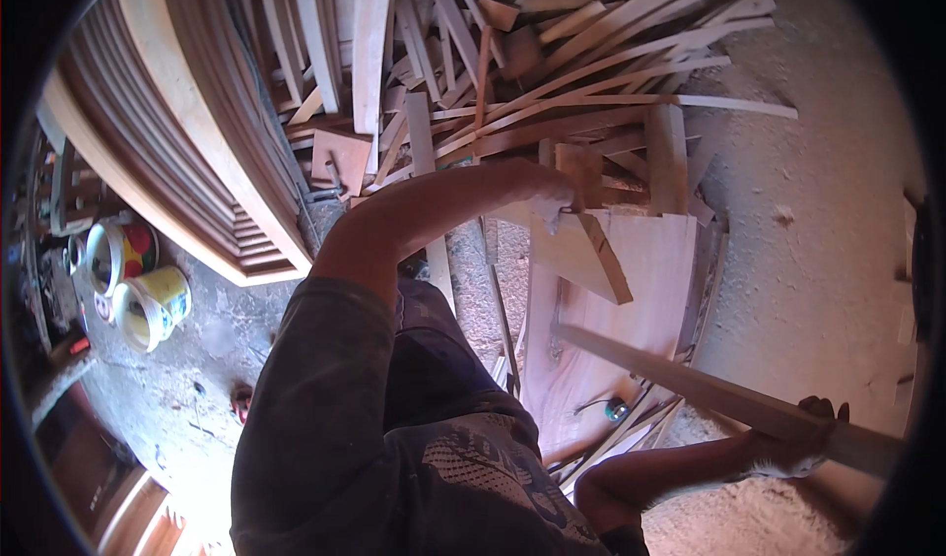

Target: The person selects and positions wooden planks on a workbench, then uses a circular saw to cut the wood. They handle multiple pieces, aligning them before cutting and moving the cut pieces aside.

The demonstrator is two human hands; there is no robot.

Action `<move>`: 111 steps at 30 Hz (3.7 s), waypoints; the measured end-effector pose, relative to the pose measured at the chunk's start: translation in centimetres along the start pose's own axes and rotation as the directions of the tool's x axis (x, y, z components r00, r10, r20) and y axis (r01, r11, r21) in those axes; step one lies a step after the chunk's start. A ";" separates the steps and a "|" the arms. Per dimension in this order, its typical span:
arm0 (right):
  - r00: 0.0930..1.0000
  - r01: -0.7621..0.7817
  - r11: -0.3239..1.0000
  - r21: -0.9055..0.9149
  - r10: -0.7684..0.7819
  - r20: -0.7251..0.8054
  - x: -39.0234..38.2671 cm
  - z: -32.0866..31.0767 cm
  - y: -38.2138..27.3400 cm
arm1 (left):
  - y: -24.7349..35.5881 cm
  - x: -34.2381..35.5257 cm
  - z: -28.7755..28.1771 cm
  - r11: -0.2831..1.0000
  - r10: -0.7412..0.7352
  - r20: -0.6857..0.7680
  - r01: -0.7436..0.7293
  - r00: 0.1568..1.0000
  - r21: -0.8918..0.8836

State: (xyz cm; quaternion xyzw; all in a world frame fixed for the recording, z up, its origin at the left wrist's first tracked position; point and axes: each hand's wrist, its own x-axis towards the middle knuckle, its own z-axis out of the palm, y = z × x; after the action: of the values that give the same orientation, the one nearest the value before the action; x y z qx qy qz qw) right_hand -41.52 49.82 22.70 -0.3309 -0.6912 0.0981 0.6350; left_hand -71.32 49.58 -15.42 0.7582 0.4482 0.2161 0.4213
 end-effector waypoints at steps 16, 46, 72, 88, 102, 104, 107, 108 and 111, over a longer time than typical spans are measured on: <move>0.700 -0.327 0.685 -0.651 0.639 0.320 -17.4 -2.9 13.7 | 3.2 -0.7 -2.1 0.994 -0.107 0.046 0.108 0.993 -0.017; 0.881 -0.382 0.918 0.109 0.326 0.344 -4.0 -6.4 0.0 | 4.7 -0.3 -2.5 0.977 -0.204 0.113 0.209 0.972 -0.037; 0.982 0.033 0.836 0.548 -0.129 0.136 -2.5 -3.3 -3.4 | -0.2 -0.1 -0.9 0.944 -0.210 0.127 0.235 0.969 -0.230; 0.994 0.000 0.894 0.447 -0.050 0.100 -3.9 2.4 -2.2 | -2.6 1.9 1.0 0.978 -0.190 0.121 0.198 0.974 -0.064; 0.997 -0.005 0.945 0.326 -0.019 0.069 -4.2 3.8 -3.1 | -4.6 1.1 0.9 0.985 -0.165 0.084 0.169 0.983 -0.043; 0.999 -0.003 0.960 0.279 -0.012 0.051 -4.2 3.8 -3.1 | -4.5 0.9 0.8 0.984 -0.160 0.054 0.164 0.986 -0.075; 0.998 0.014 0.961 0.276 -0.031 0.057 -4.3 2.4 -2.7 | 1.9 1.2 0.0 0.962 -0.213 0.118 0.229 0.970 -0.150; 0.997 0.016 0.941 0.338 -0.040 0.064 -4.3 2.7 -2.9 | 0.7 0.6 -0.1 0.959 -0.238 0.100 0.250 0.966 -0.136; 0.995 0.042 0.920 0.390 -0.073 0.066 -4.3 2.9 -2.7 | -1.6 0.3 0.4 0.954 -0.261 0.074 0.268 0.963 -0.131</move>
State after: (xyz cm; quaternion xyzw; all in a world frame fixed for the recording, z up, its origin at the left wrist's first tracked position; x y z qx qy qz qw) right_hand -45.22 46.12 20.23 -0.1741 -0.6922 0.2272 0.6625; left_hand -71.66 50.06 -17.04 0.6658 0.5174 0.1673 0.5109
